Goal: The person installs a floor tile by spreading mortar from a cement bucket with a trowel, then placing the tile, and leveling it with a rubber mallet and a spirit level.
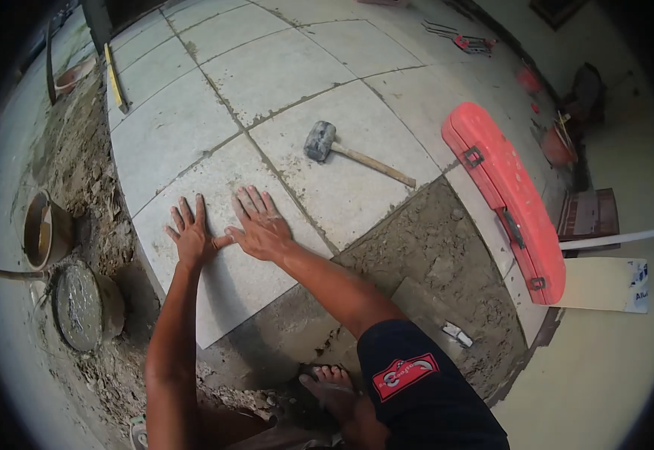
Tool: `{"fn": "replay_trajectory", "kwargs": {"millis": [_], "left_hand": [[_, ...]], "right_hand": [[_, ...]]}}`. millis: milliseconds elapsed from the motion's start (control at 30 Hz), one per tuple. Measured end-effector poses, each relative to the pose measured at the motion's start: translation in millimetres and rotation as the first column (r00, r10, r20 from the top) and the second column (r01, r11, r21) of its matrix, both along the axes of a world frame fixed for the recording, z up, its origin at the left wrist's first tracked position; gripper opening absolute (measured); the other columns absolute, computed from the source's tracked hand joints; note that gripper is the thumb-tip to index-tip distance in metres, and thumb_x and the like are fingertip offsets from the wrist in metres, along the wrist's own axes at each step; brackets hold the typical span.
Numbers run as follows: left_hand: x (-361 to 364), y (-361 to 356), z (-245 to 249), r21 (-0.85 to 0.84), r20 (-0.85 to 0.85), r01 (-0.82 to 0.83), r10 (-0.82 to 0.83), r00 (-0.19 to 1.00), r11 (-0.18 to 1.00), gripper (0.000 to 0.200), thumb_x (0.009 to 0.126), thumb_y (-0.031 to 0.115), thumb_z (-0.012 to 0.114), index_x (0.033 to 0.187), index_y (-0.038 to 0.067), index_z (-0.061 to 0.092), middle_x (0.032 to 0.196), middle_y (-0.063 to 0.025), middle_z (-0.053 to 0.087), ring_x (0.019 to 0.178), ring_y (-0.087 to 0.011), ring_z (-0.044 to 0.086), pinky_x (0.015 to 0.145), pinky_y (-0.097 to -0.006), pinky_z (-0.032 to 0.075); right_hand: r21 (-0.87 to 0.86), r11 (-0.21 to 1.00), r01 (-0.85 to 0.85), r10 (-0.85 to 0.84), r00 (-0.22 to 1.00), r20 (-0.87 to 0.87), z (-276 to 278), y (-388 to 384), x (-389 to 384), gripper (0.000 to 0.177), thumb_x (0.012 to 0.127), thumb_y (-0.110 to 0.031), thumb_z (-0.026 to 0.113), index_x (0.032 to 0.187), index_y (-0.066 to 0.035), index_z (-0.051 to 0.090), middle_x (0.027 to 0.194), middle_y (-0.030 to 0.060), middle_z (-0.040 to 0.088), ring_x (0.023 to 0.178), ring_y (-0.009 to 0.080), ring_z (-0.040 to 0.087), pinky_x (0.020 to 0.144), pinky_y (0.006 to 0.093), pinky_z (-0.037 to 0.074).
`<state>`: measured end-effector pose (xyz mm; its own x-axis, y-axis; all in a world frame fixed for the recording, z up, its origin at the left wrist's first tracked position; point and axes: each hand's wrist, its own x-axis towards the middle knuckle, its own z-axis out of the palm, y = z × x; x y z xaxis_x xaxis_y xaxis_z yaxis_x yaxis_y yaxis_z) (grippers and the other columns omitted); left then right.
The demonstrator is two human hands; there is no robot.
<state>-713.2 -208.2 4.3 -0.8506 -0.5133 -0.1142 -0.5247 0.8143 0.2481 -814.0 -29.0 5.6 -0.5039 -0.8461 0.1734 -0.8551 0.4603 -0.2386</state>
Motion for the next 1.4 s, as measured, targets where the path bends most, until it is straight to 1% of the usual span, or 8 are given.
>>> {"fn": "replay_trajectory", "kwargs": {"millis": [233, 267, 400, 800, 967, 1133, 1233, 1400], "left_hand": [[3, -3, -10, 0.007, -0.074, 0.032, -0.032, 0.997, 0.999, 0.139, 0.062, 0.078, 0.082, 0.170, 0.019, 0.017, 0.173, -0.0283, 0.008, 0.157, -0.0562, 0.007, 0.115, -0.0805, 0.011], [3, -3, -12, 0.008, -0.073, 0.028, -0.027, 0.997, 1.000, 0.140, 0.062, 0.077, 0.083, 0.170, 0.019, 0.017, 0.174, -0.0277, 0.008, 0.157, -0.0559, 0.007, 0.116, -0.0798, 0.010], [3, -11, -27, -0.005, -0.117, 0.074, -0.074, 0.990, 0.997, 0.133, 0.067, 0.076, 0.082, 0.170, 0.020, 0.017, 0.174, -0.0271, 0.009, 0.158, -0.0546, 0.008, 0.114, -0.0810, 0.012], [17, -8, -11, 0.019, -0.142, 0.113, -0.109, 0.984, 0.993, 0.127, 0.072, 0.072, 0.082, 0.168, 0.014, 0.022, 0.172, -0.0278, 0.015, 0.157, -0.0533, 0.015, 0.117, -0.0770, 0.018], [22, 29, -12, -0.084, -0.081, 0.313, -0.320, 0.944, 0.946, 0.129, 0.071, 0.083, 0.073, 0.168, 0.014, 0.023, 0.173, -0.0266, 0.012, 0.158, -0.0526, 0.012, 0.120, -0.0737, 0.014], [20, 39, -16, -0.115, -0.082, 0.286, -0.296, 0.952, 0.951, 0.131, 0.071, 0.091, 0.065, 0.169, 0.014, 0.021, 0.174, -0.0269, 0.009, 0.158, -0.0543, 0.008, 0.119, -0.0735, 0.013], [18, 42, -11, -0.109, -0.055, 0.273, -0.280, 0.958, 0.956, 0.134, 0.069, 0.089, 0.069, 0.169, 0.014, 0.020, 0.173, -0.0290, 0.009, 0.158, -0.0547, 0.009, 0.119, -0.0744, 0.014], [15, 47, 3, -0.042, -0.035, 0.219, -0.221, 0.975, 0.975, 0.139, 0.062, 0.092, 0.070, 0.168, 0.015, 0.023, 0.172, -0.0294, 0.012, 0.158, -0.0543, 0.010, 0.120, -0.0721, 0.016]], "right_hand": [[-0.070, 0.997, 0.043, -0.038, 0.997, 0.073, -5, 1, 0, 0.083, 0.106, -0.058, 0.041, 0.163, 0.001, 0.029, 0.170, 0.0212, 0.028, 0.160, 0.0373, 0.018, 0.131, 0.0517, 0.011], [-0.116, 0.992, 0.046, -0.035, 0.995, 0.096, -5, 0, 0, 0.082, 0.104, -0.057, 0.046, 0.160, 0.003, 0.035, 0.169, 0.0216, 0.032, 0.159, 0.0383, 0.020, 0.130, 0.0518, 0.011], [-0.064, 0.996, 0.068, -0.061, 0.992, 0.108, -3, 3, -1, 0.083, 0.106, -0.060, 0.040, 0.162, 0.001, 0.032, 0.171, 0.0196, 0.027, 0.160, 0.0370, 0.018, 0.131, 0.0508, 0.011], [-0.202, 0.977, 0.061, -0.019, 0.978, 0.208, -10, 4, -5, 0.082, 0.104, -0.057, 0.045, 0.158, 0.004, 0.039, 0.169, 0.0214, 0.031, 0.160, 0.0373, 0.020, 0.131, 0.0492, 0.010], [-0.268, 0.960, 0.081, -0.017, 0.972, 0.232, -10, 6, -6, 0.079, 0.103, -0.055, 0.049, 0.155, 0.005, 0.043, 0.166, 0.0221, 0.036, 0.159, 0.0377, 0.022, 0.131, 0.0492, 0.012], [-0.292, 0.953, 0.082, -0.010, 0.971, 0.239, -8, 4, -5, 0.077, 0.103, -0.053, 0.050, 0.153, 0.005, 0.046, 0.165, 0.0215, 0.039, 0.158, 0.0368, 0.024, 0.130, 0.0489, 0.013], [-0.206, 0.976, 0.076, -0.028, 0.973, 0.228, -4, 5, -8, 0.076, 0.103, -0.051, 0.051, 0.154, 0.005, 0.045, 0.165, 0.0202, 0.039, 0.157, 0.0363, 0.026, 0.130, 0.0480, 0.013], [-0.263, 0.962, 0.071, -0.037, 0.990, 0.134, -13, 2, -8, 0.067, 0.103, -0.043, 0.056, 0.153, 0.001, 0.048, 0.160, 0.0187, 0.046, 0.155, 0.0352, 0.032, 0.129, 0.0488, 0.018]]}}
